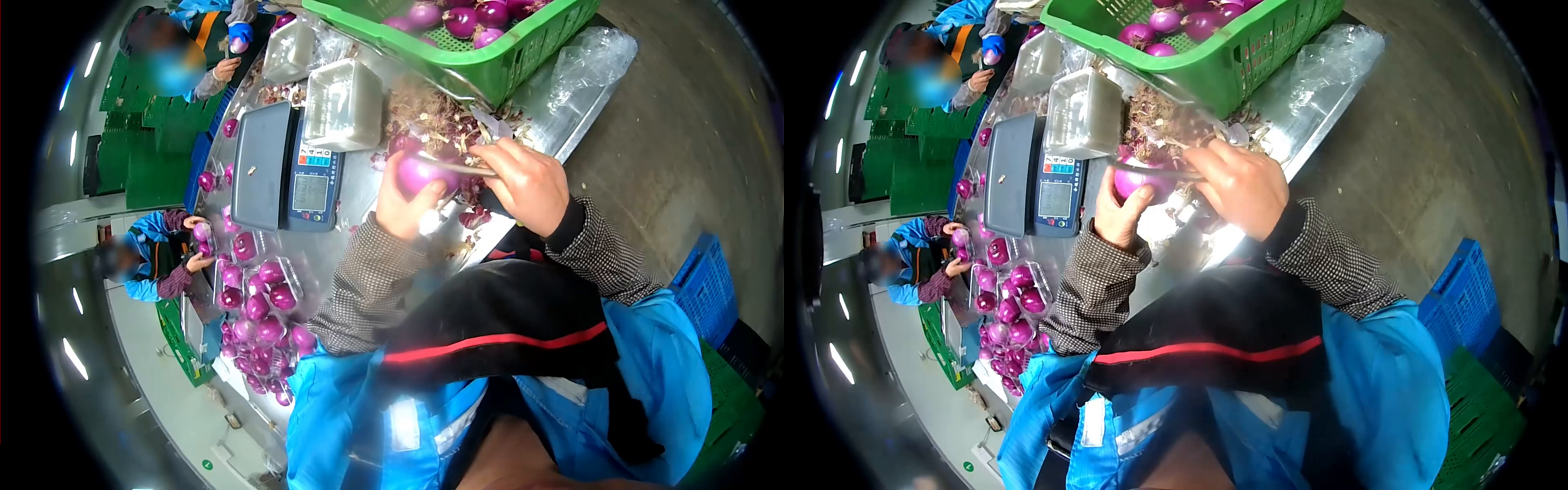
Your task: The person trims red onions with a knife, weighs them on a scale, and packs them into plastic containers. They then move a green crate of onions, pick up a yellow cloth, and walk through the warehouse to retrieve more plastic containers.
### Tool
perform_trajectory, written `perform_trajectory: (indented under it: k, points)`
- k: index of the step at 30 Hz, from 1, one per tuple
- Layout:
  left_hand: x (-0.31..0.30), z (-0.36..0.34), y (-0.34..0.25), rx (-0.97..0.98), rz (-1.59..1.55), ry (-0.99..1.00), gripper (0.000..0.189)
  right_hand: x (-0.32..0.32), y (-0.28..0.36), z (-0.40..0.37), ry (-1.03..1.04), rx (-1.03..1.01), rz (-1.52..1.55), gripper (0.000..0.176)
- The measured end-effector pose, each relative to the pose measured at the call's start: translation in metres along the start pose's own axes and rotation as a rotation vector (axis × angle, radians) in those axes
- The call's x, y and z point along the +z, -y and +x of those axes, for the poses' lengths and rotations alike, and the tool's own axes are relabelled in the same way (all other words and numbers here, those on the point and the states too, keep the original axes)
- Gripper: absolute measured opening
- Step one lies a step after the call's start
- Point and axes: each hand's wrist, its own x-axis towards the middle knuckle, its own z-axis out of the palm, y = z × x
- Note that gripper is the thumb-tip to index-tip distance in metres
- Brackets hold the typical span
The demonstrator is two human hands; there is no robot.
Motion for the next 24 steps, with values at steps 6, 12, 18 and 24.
perform_trajectory:
  k: [6,12,18,24]
  points:
    - [0.002,-0.007,-0.014,0.008,0.064,0.137,0.06,0.007,0.003,0.006,0.013,-0.071,-0.165,0.035]
    - [-0.001,-0.025,-0.032,-0.018,0.005,0.173,0.073,0.034,-0.052,-0.012,0.116,0.084,-0.253,0.033]
    - [-0.003,-0.015,-0.018,0.192,0.337,0.078,0.075,0.024,-0.024,-0.008,-0.041,0.191,0.215,0.03]
    - [0.006,-0.018,-0.006,0.429,0.622,0.029,0.077,0.023,0.026,0.014,-0.018,0.066,0.395,0.029]
